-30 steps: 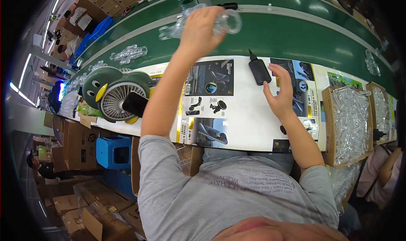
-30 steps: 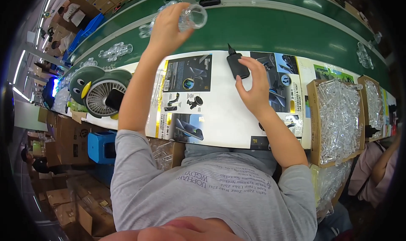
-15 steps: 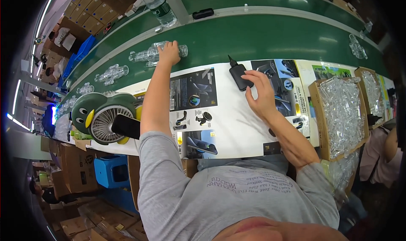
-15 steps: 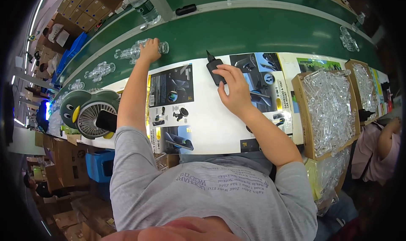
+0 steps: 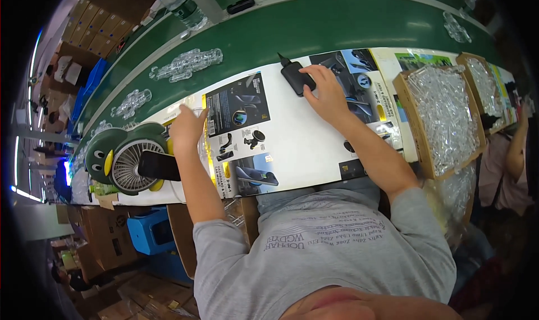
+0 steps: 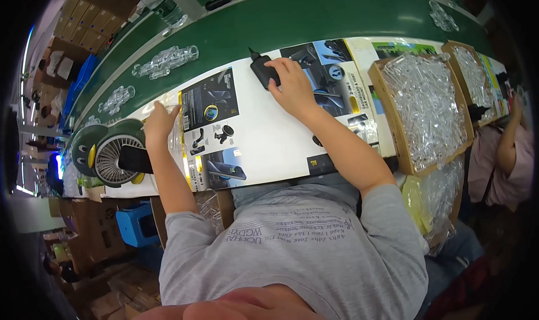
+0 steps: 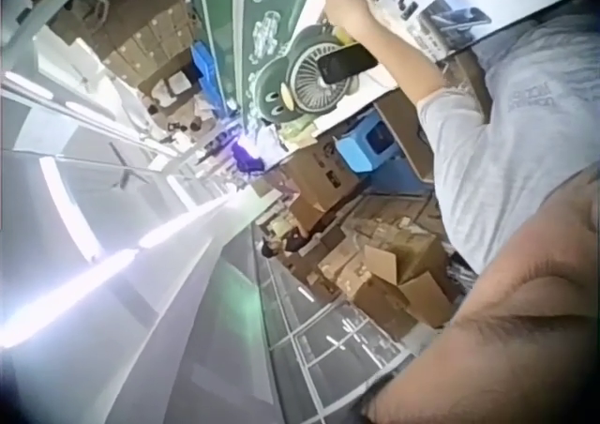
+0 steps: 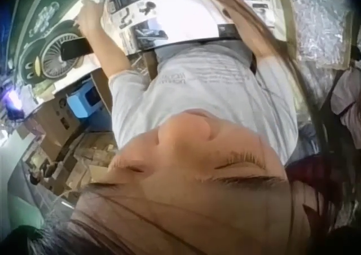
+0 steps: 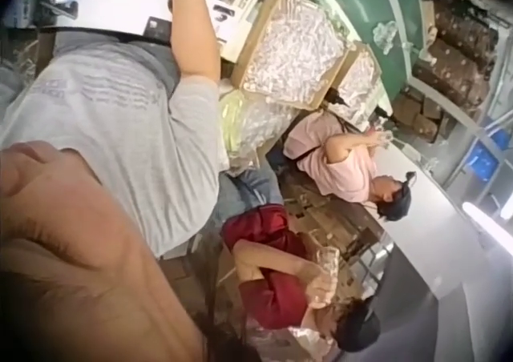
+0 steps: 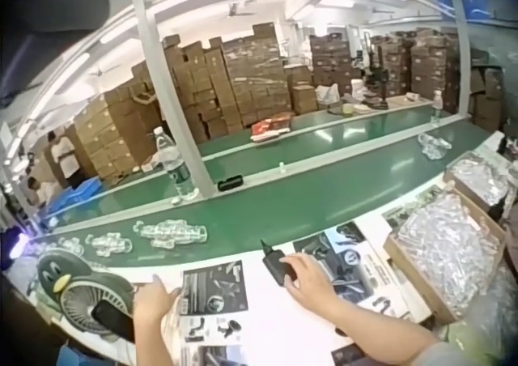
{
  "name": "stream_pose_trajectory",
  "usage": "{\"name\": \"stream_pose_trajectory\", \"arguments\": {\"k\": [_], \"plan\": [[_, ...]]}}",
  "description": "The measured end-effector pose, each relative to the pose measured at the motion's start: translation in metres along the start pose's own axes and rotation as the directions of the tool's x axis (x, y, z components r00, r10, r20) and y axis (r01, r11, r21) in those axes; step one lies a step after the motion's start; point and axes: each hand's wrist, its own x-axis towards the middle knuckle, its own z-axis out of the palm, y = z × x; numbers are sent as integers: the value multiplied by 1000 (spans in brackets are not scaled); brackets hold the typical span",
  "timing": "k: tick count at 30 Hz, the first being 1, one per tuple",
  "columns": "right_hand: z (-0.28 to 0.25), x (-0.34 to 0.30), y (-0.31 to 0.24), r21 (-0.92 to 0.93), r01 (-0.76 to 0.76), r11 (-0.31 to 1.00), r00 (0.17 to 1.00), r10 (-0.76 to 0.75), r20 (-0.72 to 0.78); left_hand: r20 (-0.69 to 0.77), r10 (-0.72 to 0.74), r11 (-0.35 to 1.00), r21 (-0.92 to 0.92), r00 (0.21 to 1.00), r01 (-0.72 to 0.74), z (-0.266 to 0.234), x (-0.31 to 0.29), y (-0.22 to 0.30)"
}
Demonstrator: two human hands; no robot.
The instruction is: The user is assembling and cleaning plastic bottle components at a factory assembly station.
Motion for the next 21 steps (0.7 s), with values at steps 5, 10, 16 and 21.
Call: {"name": "stream_pose_trajectory", "arguments": {"k": [5, 10, 16, 21], "plan": [[4, 1, 4, -302, -153, 941, 979, 186, 84, 61, -70, 988, -131, 996, 78, 26, -8, -6], [0, 11, 8, -334, -117, 935, 972, 177, 156, -139, 63, 856, -502, 988, -125, 23, -1, 23], [-3, 44, 25, -480, 425, 768, 893, -269, 361, -373, 83, 77, -922, 924, -379, 46, 0, 60], [-6, 65, 26, -351, 828, 438, 541, -455, 707, -476, 114, 143, -861, 872, -488, 49, -6, 55]]}}
